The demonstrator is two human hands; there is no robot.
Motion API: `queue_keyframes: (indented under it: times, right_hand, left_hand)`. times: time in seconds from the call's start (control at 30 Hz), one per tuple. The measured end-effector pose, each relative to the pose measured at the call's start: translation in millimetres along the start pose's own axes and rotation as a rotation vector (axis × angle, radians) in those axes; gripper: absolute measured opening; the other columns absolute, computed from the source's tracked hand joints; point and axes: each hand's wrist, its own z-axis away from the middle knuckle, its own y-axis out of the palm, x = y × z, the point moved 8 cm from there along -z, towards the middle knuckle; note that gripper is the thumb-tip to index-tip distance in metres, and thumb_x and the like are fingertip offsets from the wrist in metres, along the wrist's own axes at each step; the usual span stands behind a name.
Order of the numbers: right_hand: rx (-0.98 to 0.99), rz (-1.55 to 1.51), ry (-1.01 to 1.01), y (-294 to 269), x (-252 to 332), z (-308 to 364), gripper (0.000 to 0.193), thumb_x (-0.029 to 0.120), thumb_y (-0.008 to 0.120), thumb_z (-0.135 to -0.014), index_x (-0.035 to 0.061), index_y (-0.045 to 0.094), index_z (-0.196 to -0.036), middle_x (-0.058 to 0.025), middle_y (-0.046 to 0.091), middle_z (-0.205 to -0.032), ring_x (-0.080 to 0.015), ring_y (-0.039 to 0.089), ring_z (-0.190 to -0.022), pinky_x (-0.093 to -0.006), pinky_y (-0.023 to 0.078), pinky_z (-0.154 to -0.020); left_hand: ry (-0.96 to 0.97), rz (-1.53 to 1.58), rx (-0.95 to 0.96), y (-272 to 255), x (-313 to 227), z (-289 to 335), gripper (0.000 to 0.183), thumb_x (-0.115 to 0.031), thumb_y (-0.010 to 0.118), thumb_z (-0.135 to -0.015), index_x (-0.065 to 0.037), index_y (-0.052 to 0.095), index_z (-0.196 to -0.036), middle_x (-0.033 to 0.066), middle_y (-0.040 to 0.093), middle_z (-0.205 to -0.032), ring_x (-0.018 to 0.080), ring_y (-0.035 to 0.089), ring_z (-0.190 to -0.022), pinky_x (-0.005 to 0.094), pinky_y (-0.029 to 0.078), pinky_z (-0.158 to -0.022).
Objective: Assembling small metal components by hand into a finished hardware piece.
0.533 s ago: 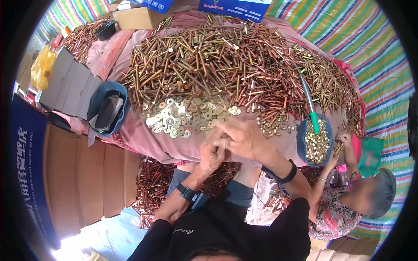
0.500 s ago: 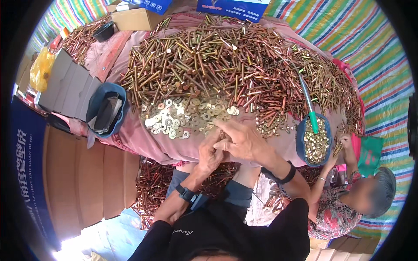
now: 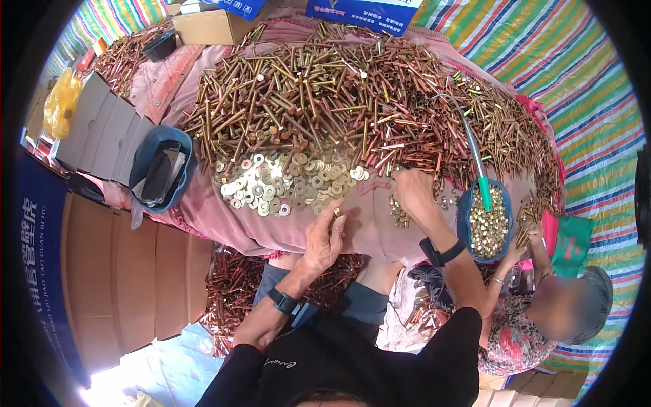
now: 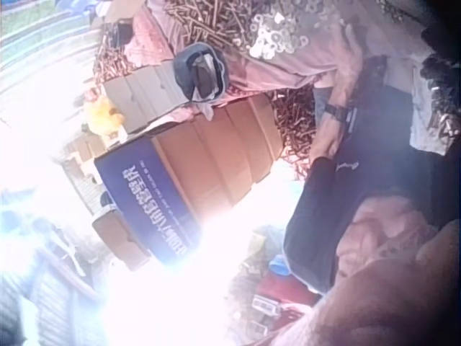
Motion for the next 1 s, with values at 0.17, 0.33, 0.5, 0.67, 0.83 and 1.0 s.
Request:
queue_keyframes:
  times: [0.17,0.33,0.5,0.67,0.83,1.0]
  right_hand:
    - [-0.061,0.072,-0.186,-8,7,-6,0.018,0.011,0.063,-0.085,-0.0031,0.064,-0.074,-0.0234,0.068,-0.078,-0.0409,0.070,-0.077,-0.0515,0.053,-0.068]
    - [-0.176,-0.165,-0.050,-31,2,12,0.010,0.013,0.064,-0.088,0.0028,0.068,-0.086,-0.0195,0.068,-0.082,-0.0406,0.068,-0.082,-0.0509,0.052,-0.069]
    - [-0.227,-0.182,-0.133,-45,0,19,0.010,0.010,0.063,-0.088,0.0061,0.071,-0.091,-0.0196,0.066,-0.079,-0.0410,0.068,-0.080,-0.0515,0.053,-0.069]
    - [0.030,0.043,-0.169,-17,3,-1,0.015,0.011,0.066,-0.088,0.0023,0.074,-0.097,-0.0196,0.068,-0.087,-0.0395,0.067,-0.081,-0.0502,0.051,-0.072]
    - [-0.018,0.178,-0.360,-19,17,-5,0.014,0.011,0.067,-0.086,0.0032,0.074,-0.095,-0.0192,0.068,-0.085,-0.0406,0.066,-0.073,-0.0500,0.051,-0.066]
    - [0.116,-0.798,-0.055,-8,4,8,0.012,0.004,0.068,-0.090,-0.0005,0.066,-0.101,-0.0145,0.070,-0.083,-0.0200,0.067,-0.069,-0.0328,0.051,-0.060]
  left_hand:
    - [-0.005,-0.007,-0.011,4,2,0,0.036,-0.008,0.058,-0.105,-0.004,0.057,-0.140,0.0037,0.063,-0.079,0.0098,0.059,-0.061,0.0267,0.051,-0.058]
    - [0.022,-0.014,-0.029,-1,4,-1,0.034,-0.009,0.060,-0.104,-0.004,0.059,-0.138,0.0043,0.066,-0.082,0.0101,0.060,-0.061,0.0270,0.051,-0.058]
    - [0.007,0.008,-0.042,2,5,-1,0.035,-0.006,0.066,-0.100,-0.005,0.061,-0.135,0.0124,0.065,-0.081,0.0242,0.062,-0.064,0.0352,0.051,-0.061]
    - [0.001,0.011,-0.034,3,3,-1,0.035,-0.006,0.067,-0.099,-0.004,0.061,-0.134,0.0150,0.069,-0.089,0.0270,0.067,-0.071,0.0364,0.054,-0.064]
    - [-0.035,-0.011,-0.019,2,1,0,0.034,-0.007,0.067,-0.099,-0.003,0.062,-0.132,0.0184,0.072,-0.101,0.0327,0.072,-0.085,0.0384,0.058,-0.074]
    - [-0.083,-0.007,-0.007,4,3,-1,0.032,-0.007,0.067,-0.098,-0.002,0.063,-0.129,0.0209,0.072,-0.112,0.0364,0.073,-0.098,0.0399,0.059,-0.083]
